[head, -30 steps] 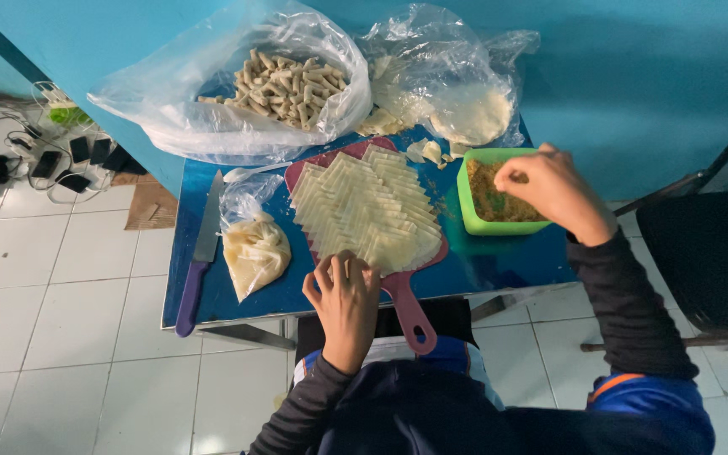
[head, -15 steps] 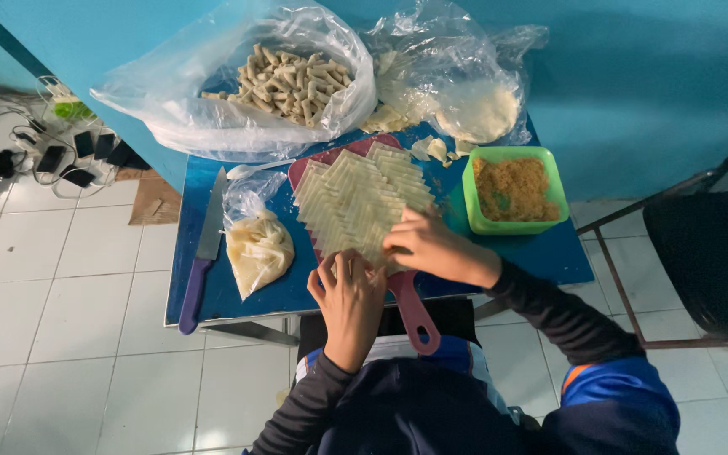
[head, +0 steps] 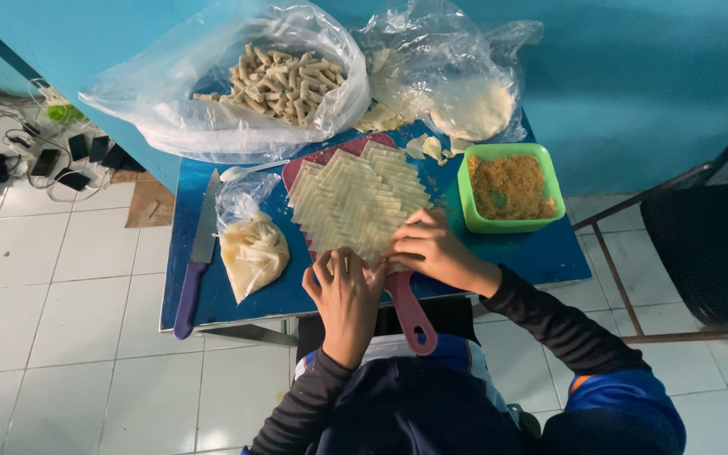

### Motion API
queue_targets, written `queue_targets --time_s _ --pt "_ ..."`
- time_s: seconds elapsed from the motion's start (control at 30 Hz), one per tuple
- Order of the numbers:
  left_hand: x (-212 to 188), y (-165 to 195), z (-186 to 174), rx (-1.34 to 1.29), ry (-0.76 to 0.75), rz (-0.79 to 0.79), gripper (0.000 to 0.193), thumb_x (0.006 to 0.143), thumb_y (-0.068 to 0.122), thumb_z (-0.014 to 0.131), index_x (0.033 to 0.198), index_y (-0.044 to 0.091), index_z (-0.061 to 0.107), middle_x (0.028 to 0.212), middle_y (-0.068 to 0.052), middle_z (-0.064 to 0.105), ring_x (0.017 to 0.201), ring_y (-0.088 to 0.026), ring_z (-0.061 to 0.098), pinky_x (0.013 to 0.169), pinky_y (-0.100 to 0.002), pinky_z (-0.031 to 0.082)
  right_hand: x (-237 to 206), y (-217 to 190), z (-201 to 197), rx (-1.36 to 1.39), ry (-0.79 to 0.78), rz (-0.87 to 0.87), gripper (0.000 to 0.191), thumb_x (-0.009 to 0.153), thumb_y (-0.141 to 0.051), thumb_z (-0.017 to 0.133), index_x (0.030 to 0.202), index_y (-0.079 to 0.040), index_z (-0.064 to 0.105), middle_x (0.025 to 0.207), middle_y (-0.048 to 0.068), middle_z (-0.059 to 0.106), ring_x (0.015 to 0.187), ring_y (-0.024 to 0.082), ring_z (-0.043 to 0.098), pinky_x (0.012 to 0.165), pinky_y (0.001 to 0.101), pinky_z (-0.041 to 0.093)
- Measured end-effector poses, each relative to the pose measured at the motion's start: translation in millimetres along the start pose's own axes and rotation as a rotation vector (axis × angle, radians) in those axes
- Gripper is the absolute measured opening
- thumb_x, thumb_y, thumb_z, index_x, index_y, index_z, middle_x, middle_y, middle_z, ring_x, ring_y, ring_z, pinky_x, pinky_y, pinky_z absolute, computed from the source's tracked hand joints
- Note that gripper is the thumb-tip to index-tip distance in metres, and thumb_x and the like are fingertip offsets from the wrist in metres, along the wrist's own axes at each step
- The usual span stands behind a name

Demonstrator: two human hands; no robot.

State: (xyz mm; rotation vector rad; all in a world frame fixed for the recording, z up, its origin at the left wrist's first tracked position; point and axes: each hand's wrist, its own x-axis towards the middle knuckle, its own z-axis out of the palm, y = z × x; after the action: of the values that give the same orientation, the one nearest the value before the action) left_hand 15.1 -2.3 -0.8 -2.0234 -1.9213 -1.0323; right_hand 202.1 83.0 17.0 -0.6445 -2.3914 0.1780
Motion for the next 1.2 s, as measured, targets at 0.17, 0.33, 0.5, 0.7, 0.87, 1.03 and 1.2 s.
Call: queue_targets --time_s 0.17,0.33,0.5,0.7,0.87,1.03,1.2 --pt "-1.2 1.1 -1.3 -0.016 0.008 -0.004 0.033 0.088 0.039 0.075 0.098 0.009 0.066 0.114 -0.007 0.059 0.119 -0.03 0.05 0.103 -0.05 0.031 -5.6 3.8 3.5 -0.026 0.01 -0.004 0.016 0.085 -0.018 0.082 0.1 -0.017 0.078 0.104 -0.005 0.071 0.105 0.019 0.059 0.096 0.0377 0.042" --pt "-4.4 1.0 -5.6 -0.026 0.01 -0.004 0.026 0.087 0.033 0.074 0.097 0.01 0.066 0.114 -0.006 0.06 0.118 -0.03 0.051 0.103 -0.05 0.031 -6.2 3.9 7.4 0.046 0.003 0.059 0.018 0.087 -0.016 0.081 0.105 -0.017 0.079 0.103 -0.005 0.071 0.105 0.02 0.058 0.095 0.0362 0.045" --pt "-2.9 0.9 -4.3 0.001 0.021 -0.005 0.017 0.086 0.022 0.072 0.097 0.012 0.065 0.115 -0.005 0.06 0.117 -0.027 0.052 0.103 -0.048 0.033 -7.3 2.8 6.2 -0.006 0.007 -0.016 0.019 0.082 -0.015 0.082 0.101 -0.015 0.078 0.104 -0.003 0.07 0.107 0.022 0.059 0.097 0.0394 0.043" --pt "-2.4 1.6 -5.8 -0.013 0.023 0.005 0.017 0.086 0.021 0.072 0.098 0.012 0.064 0.116 -0.005 0.059 0.117 -0.028 0.052 0.102 -0.048 0.033 -7.6 4.7 3.4 -0.024 0.001 -0.02 0.02 0.083 -0.01 0.079 0.102 -0.013 0.076 0.106 -0.001 0.069 0.109 0.023 0.059 0.099 0.0405 0.043" --pt "-0.8 3.3 -8.3 -0.082 0.029 0.018 0.022 0.087 0.025 0.074 0.1 0.01 0.065 0.116 -0.006 0.059 0.115 -0.029 0.052 0.099 -0.047 0.035 -4.8 3.1 -1.5 -0.054 -0.015 0.007 0.015 0.086 -0.012 0.079 0.1 -0.013 0.074 0.105 -0.002 0.068 0.109 0.024 0.058 0.097 0.04 0.043" --pt "0.8 5.2 -6.5 -0.124 0.044 0.025 0.019 0.088 0.022 0.073 0.102 0.011 0.066 0.117 -0.006 0.06 0.111 -0.028 0.054 0.094 -0.044 0.039 -1.8 -1.1 -8.5 -0.101 0.035 -0.015 0.014 0.085 -0.015 0.08 0.097 -0.014 0.073 0.105 -0.002 0.068 0.109 0.024 0.056 0.097 0.0417 0.04" --pt "3.0 5.6 -3.2 -0.136 0.05 0.043 0.017 0.088 0.021 0.073 0.101 0.012 0.067 0.113 -0.006 0.061 0.103 -0.029 0.056 0.09 -0.043 0.041 -5.2 -3.7 -11.1 -0.138 0.002 -0.03 0.022 0.079 -0.008 0.077 0.101 -0.013 0.075 0.106 -0.002 0.069 0.113 0.023 0.058 0.1 0.0446 0.038"
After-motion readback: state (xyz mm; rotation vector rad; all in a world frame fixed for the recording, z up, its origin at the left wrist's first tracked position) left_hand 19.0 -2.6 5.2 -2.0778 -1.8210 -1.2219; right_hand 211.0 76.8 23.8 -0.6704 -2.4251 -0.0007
